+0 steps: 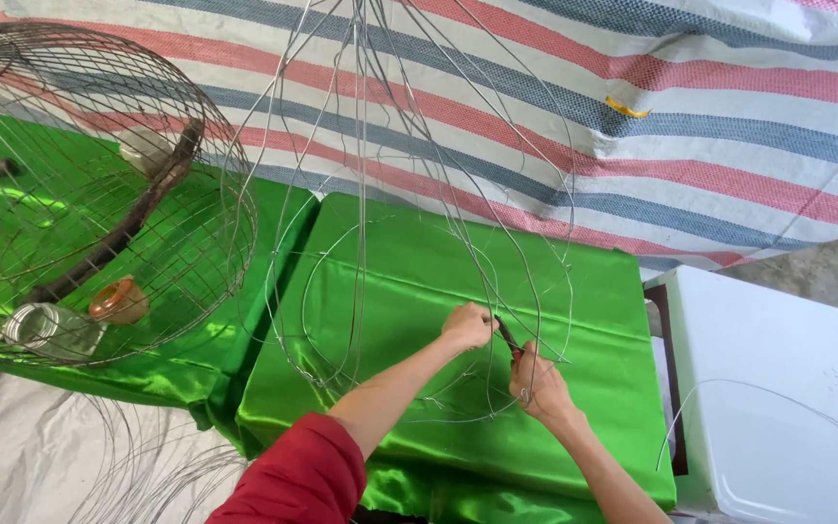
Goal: Assembling a wire cage by joining frame elements with thin wire and cutting excess with pliers
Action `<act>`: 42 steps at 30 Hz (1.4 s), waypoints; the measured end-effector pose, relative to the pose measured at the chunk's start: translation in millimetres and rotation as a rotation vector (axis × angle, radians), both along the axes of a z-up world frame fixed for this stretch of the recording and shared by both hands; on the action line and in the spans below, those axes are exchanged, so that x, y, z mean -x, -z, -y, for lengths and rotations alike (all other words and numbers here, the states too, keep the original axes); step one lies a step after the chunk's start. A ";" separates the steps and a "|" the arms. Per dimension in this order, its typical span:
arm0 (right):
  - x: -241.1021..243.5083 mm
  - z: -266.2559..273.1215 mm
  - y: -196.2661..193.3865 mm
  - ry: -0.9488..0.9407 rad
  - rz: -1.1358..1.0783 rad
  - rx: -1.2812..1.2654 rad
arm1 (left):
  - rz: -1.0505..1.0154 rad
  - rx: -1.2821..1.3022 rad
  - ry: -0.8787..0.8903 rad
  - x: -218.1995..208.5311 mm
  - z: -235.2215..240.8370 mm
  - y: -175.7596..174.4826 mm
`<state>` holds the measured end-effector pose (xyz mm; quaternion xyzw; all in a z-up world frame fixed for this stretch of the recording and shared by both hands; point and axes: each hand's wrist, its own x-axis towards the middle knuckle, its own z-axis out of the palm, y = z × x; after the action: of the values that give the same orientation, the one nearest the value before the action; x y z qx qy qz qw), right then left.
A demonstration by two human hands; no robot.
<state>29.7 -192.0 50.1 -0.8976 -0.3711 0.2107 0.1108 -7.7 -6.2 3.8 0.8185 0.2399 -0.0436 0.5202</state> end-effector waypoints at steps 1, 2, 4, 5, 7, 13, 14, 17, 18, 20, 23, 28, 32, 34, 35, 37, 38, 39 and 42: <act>2.6 -0.5 -3.1 0.006 -0.002 0.004 | -0.002 0.004 0.006 -2.2 -0.6 7.3; 4.4 -2.2 -6.3 0.009 -0.001 -0.010 | -0.020 -0.025 -0.006 -5.8 -2.5 14.1; 4.1 -4.0 -8.9 0.022 -0.002 -0.023 | -0.041 -0.053 -0.010 -13.4 -3.2 27.2; 2.7 -4.2 -8.4 -0.015 0.024 -0.004 | -0.006 -0.101 -0.029 -16.5 -2.1 33.5; 2.7 -5.6 -7.1 -0.050 0.049 0.014 | 0.029 -0.150 -0.045 -19.8 -5.3 48.3; -20.6 1.2 7.3 -0.044 -0.098 0.022 | -0.003 -0.091 -0.025 -18.2 -11.0 40.0; -25.6 4.0 5.0 -0.079 -0.114 0.007 | -0.004 -0.079 -0.027 -16.3 -12.5 29.9; -47.8 26.0 35.5 -0.077 -0.102 0.042 | 0.014 -0.059 -0.028 -14.8 -18.2 33.0; -57.3 33.5 51.4 -0.037 -0.070 0.085 | 0.035 -0.056 -0.024 -16.1 -22.6 38.5; -67.6 38.9 55.4 0.008 0.015 0.166 | 0.050 -0.079 -0.013 -19.8 -22.1 42.1; -74.3 50.4 63.0 0.082 0.156 0.305 | 0.081 -0.091 -0.003 -19.5 -22.0 38.5; -55.3 44.4 27.0 0.109 0.251 0.360 | 0.105 -0.117 0.007 -24.1 -20.6 47.8; -56.1 13.5 -4.2 0.143 0.172 -0.035 | 0.010 0.339 -0.115 -3.8 -9.1 -14.1; -49.6 -5.6 -10.8 0.218 -0.008 -0.357 | -0.015 0.405 -0.105 1.8 -5.8 -26.5; -43.0 -13.8 -9.2 0.341 -0.450 -0.534 | -0.007 0.397 -0.127 2.2 -5.3 -26.1; -36.1 -34.4 -12.5 0.443 -0.895 -0.719 | 0.011 0.370 -0.148 -4.2 -11.3 -19.6; -32.2 -40.4 -14.4 0.509 -1.004 -0.748 | 0.035 0.393 -0.174 -7.0 -11.1 -8.5; -28.1 -47.0 -15.6 0.575 -1.113 -0.775 | 0.060 0.416 -0.200 -9.8 -11.6 3.2; -46.7 -53.4 11.1 0.690 -1.283 -0.814 | -0.012 0.384 -0.252 -13.1 -12.9 -5.9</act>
<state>76.4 -138.6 39.1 -0.5563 0.0129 0.4847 0.6749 5.3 6.7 9.7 0.6677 0.3306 -0.0278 0.6664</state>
